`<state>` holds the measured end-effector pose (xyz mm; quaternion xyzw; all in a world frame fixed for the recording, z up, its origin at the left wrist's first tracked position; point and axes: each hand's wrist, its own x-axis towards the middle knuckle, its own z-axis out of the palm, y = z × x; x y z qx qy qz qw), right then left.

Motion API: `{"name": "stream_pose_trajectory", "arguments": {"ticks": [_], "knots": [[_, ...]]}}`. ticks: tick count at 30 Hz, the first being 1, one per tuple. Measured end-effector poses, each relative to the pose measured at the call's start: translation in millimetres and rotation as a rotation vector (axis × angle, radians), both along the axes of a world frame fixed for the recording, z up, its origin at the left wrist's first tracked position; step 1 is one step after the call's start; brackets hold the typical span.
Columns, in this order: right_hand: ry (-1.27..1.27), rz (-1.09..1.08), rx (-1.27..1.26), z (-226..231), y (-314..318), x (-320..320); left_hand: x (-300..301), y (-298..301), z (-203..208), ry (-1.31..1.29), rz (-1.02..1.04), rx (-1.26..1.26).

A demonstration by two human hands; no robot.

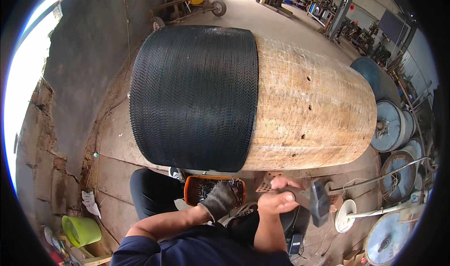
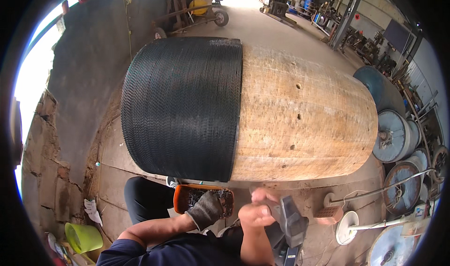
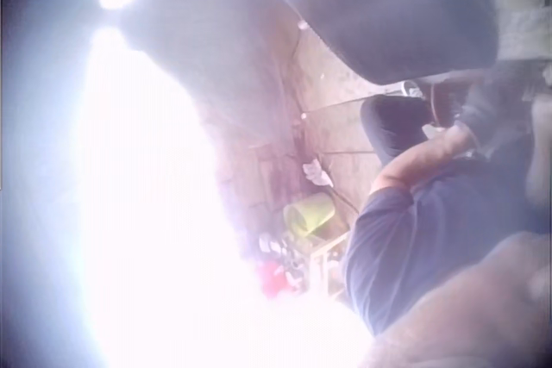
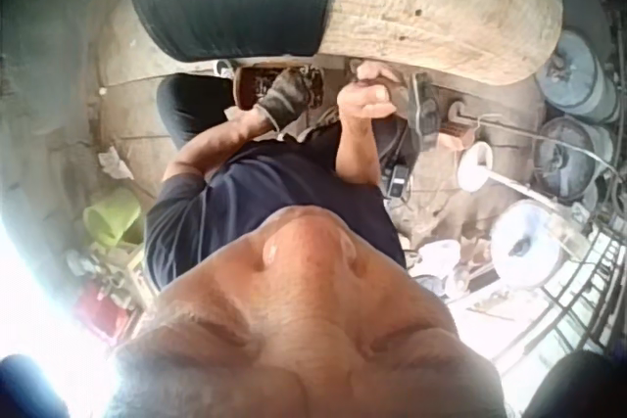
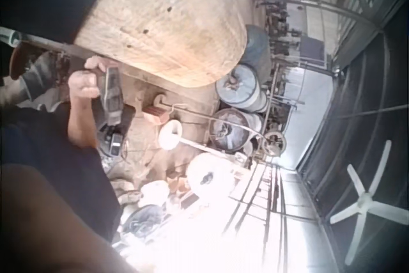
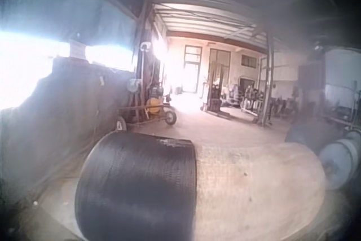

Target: The person repeatedly picks up nails from a container and hammers them into a black mat attached to a wooden boat hull. The person works along the edge of the mat, securing it to the hull with a hammer.

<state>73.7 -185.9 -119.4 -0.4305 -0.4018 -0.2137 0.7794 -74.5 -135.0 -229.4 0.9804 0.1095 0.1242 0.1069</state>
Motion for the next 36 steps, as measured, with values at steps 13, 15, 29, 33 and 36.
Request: {"name": "stream_pose_trajectory", "arguments": {"ticks": [13,15,29,33,36], "knots": [[-0.241,-0.215,-0.931,-11,-1,10,4,12,72,0.254,-0.055,0.135],[-0.067,-0.106,-1.011,-16,9,6,7,18,61,-0.094,0.005,0.078],[0.012,-0.032,-0.756,-24,-15,-5,25,157,174,-0.825,0.144,0.507],[-0.024,-0.064,-0.118,-36,6,11,25,152,181,-0.77,0.171,0.511],[-0.133,-0.193,-0.975,-12,10,4,21,158,181,-0.74,0.196,0.531]]}}
